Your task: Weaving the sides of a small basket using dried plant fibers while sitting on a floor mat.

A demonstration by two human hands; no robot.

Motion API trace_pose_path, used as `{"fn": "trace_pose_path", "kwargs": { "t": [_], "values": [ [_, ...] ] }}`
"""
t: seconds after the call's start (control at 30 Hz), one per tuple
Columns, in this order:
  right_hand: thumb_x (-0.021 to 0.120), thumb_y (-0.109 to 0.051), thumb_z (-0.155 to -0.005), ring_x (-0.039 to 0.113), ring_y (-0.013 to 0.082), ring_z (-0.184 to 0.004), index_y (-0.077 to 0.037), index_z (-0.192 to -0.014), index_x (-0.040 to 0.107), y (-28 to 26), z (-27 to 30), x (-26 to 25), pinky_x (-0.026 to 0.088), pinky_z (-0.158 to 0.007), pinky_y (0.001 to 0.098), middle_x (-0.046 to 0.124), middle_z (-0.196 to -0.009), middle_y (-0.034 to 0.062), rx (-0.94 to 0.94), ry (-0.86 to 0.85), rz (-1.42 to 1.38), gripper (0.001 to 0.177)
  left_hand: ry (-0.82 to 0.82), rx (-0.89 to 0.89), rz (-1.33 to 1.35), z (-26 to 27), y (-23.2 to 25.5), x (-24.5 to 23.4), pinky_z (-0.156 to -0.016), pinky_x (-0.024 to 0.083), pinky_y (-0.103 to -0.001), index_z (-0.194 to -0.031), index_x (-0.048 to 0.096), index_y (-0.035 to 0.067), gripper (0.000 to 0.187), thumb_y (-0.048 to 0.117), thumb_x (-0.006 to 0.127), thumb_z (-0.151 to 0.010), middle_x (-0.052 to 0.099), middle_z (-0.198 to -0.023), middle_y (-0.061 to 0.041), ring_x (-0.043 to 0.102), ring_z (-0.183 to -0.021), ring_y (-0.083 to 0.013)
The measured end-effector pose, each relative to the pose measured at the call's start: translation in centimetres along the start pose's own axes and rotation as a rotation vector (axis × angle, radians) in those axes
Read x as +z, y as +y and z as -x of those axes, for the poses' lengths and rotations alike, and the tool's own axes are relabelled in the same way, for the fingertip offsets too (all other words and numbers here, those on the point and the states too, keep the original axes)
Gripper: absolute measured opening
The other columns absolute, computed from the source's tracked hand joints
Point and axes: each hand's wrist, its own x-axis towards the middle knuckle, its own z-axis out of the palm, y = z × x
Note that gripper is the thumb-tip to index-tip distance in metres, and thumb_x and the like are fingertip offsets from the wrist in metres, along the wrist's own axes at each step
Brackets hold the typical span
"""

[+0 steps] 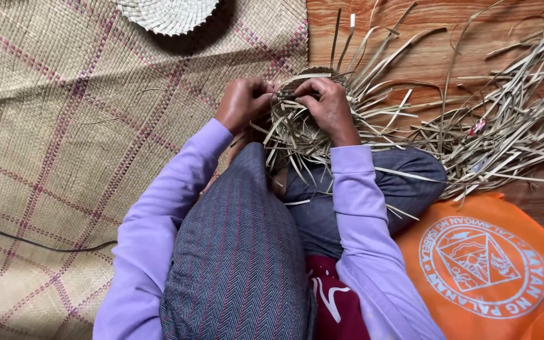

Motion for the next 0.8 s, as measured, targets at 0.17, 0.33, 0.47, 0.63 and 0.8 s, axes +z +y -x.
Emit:
{"fn": "trace_pose_path", "kwargs": {
  "t": [0.17, 0.33, 0.47, 0.63, 0.8],
  "values": [
    [0.086, -0.007, -0.083, 0.074, 0.0292, -0.09, -0.014, -0.093, 0.079, 1.0, -0.2, 0.6, 0.056, -0.087, 0.0375, 0.073, -0.087, 0.0078, -0.025, 0.008, 0.027, 0.015, 0.028, 0.049, 0.028, 0.2, -0.6, 0.1, -0.082, 0.06, -0.05, -0.099, 0.08, 0.022, 0.012, 0.024, 0.081, -0.088, 0.079, -0.093, -0.011, 0.075, -0.094, -0.0389],
    [0.085, -0.005, -0.085, 0.074, 0.0295, -0.091, -0.013, -0.095, 0.079, 0.4, -0.1, 0.7, 0.056, -0.087, 0.0377, 0.074, -0.088, 0.0093, -0.007, 0.005, -0.032, 0.014, 0.08, 0.052, 0.176, 1.3, 0.3, 0.4, -0.085, 0.06, -0.045, -0.103, 0.08, 0.02, 0.012, 0.022, 0.08, -0.091, 0.081, -0.1, -0.008, 0.076, -0.099, -0.0345],
    [0.084, -0.006, -0.086, 0.074, 0.0287, -0.09, -0.011, -0.095, 0.078, 0.1, 0.0, 0.5, 0.056, -0.084, 0.0379, 0.075, -0.088, 0.0104, 0.002, -0.015, -0.074, 0.012, 0.208, 0.144, 0.249, 1.6, -0.4, 1.3, -0.085, 0.06, -0.041, -0.104, 0.081, 0.02, 0.011, 0.021, 0.081, -0.093, 0.08, -0.095, -0.008, 0.076, -0.093, -0.0315],
    [0.084, -0.005, -0.085, 0.074, 0.0282, -0.088, -0.009, -0.095, 0.077, -0.3, 0.0, 0.4, 0.056, -0.085, 0.0392, 0.075, -0.088, 0.0119, -0.004, -0.013, -0.089, 0.012, 0.3, 0.24, 0.274, 1.7, -0.2, 1.7, -0.087, 0.059, -0.04, -0.106, 0.08, 0.018, 0.012, 0.021, 0.082, -0.095, 0.079, -0.094, -0.007, 0.076, -0.092, -0.0297],
    [0.083, -0.004, -0.084, 0.074, 0.0308, -0.092, -0.009, -0.094, 0.078, 0.0, 0.0, 0.5, 0.056, -0.087, 0.0404, 0.076, -0.09, 0.0124, 0.003, -0.034, -0.086, 0.012, 0.28, 0.291, 0.161, 1.8, 0.3, 1.4, -0.082, 0.059, -0.044, -0.103, 0.078, 0.016, 0.012, 0.021, 0.082, -0.093, 0.076, -0.088, -0.01, 0.074, -0.088, -0.0351]
  ]
}}
